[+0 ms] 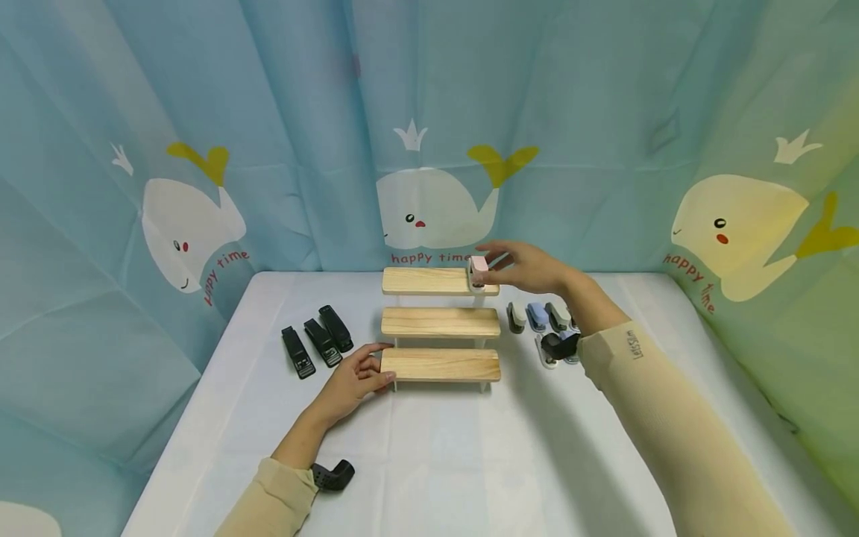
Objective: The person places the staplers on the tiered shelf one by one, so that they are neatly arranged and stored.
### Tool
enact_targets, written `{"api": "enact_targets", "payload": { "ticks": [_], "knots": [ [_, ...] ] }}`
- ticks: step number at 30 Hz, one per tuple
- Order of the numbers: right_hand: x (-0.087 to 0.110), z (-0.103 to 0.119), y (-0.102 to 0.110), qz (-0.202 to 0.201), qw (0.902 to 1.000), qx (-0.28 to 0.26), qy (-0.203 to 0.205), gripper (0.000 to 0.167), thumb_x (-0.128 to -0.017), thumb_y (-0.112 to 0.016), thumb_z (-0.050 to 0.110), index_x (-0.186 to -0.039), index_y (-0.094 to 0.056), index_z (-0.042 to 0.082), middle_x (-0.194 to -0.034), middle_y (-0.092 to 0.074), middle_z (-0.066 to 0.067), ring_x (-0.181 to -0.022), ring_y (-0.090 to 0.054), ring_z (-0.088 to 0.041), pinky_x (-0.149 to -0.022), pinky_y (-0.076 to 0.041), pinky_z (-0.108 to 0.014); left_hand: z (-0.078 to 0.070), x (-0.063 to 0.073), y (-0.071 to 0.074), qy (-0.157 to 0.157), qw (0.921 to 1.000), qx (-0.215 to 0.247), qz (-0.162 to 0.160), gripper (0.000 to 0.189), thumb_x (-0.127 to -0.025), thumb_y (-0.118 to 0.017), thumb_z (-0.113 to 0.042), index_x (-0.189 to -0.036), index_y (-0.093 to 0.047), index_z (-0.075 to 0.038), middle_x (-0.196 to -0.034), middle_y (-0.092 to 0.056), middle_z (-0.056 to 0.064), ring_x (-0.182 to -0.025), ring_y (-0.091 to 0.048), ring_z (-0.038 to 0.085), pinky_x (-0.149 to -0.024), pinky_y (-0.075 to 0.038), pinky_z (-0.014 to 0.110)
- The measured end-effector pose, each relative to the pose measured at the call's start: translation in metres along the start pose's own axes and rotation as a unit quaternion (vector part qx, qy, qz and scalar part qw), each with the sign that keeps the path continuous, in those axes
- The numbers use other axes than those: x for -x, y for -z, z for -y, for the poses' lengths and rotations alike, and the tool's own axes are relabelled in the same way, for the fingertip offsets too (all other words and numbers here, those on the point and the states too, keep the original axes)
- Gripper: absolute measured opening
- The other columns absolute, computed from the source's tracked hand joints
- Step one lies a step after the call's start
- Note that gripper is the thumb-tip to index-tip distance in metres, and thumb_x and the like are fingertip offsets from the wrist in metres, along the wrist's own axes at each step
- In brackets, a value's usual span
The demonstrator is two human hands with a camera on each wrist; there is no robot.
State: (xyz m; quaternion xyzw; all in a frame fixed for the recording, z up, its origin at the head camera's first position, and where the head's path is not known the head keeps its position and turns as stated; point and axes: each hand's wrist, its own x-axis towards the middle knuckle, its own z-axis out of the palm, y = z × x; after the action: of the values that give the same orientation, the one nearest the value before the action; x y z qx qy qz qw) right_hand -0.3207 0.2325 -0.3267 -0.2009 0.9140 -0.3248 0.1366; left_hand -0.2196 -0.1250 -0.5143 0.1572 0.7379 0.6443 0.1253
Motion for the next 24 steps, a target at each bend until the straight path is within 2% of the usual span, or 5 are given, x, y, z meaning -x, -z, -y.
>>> {"api": "enact_targets", "payload": {
  "ticks": [6,14,24],
  "knots": [
    [0.009,-0.004,0.004,-0.011,0.9999,0.0,-0.011,0.079,-0.094,-0.072,0.054,-0.158,-0.041,0.021,-0.147,-0.055,-0.012,-0.136,-0.054,-0.033,-0.103,-0.05,-0.054,0.003,-0.001,0.001,0.0,1.0,0.005,0.002,0.063,-0.095,-0.077,-0.016,-0.152,-0.049,-0.012,-0.096,-0.067,0.005,-0.08,-0.067,0.013,-0.075,-0.058,0.027],
    [0.026,-0.017,0.011,-0.016,0.9998,0.009,-0.002,0.071,-0.098,-0.072,0.045,-0.157,-0.043,0.019,-0.147,-0.056,-0.014,-0.136,-0.053,-0.037,-0.102,-0.049,-0.057,0.0,-0.002,0.002,0.003,1.0,0.006,-0.002,0.063,-0.094,-0.078,-0.017,-0.151,-0.051,-0.014,-0.095,-0.067,0.004,-0.079,-0.067,0.013,-0.075,-0.058,0.027],
    [0.042,-0.038,0.01,-0.013,0.9994,0.033,-0.008,0.069,-0.098,-0.07,0.045,-0.154,-0.046,0.011,-0.148,-0.055,-0.016,-0.137,-0.052,-0.04,-0.106,-0.046,-0.06,0.0,-0.001,0.003,-0.002,0.9999,0.011,0.005,0.065,-0.094,-0.078,-0.014,-0.152,-0.049,-0.011,-0.095,-0.067,0.003,-0.078,-0.065,0.009,-0.074,-0.057,0.025]
  ]
}}
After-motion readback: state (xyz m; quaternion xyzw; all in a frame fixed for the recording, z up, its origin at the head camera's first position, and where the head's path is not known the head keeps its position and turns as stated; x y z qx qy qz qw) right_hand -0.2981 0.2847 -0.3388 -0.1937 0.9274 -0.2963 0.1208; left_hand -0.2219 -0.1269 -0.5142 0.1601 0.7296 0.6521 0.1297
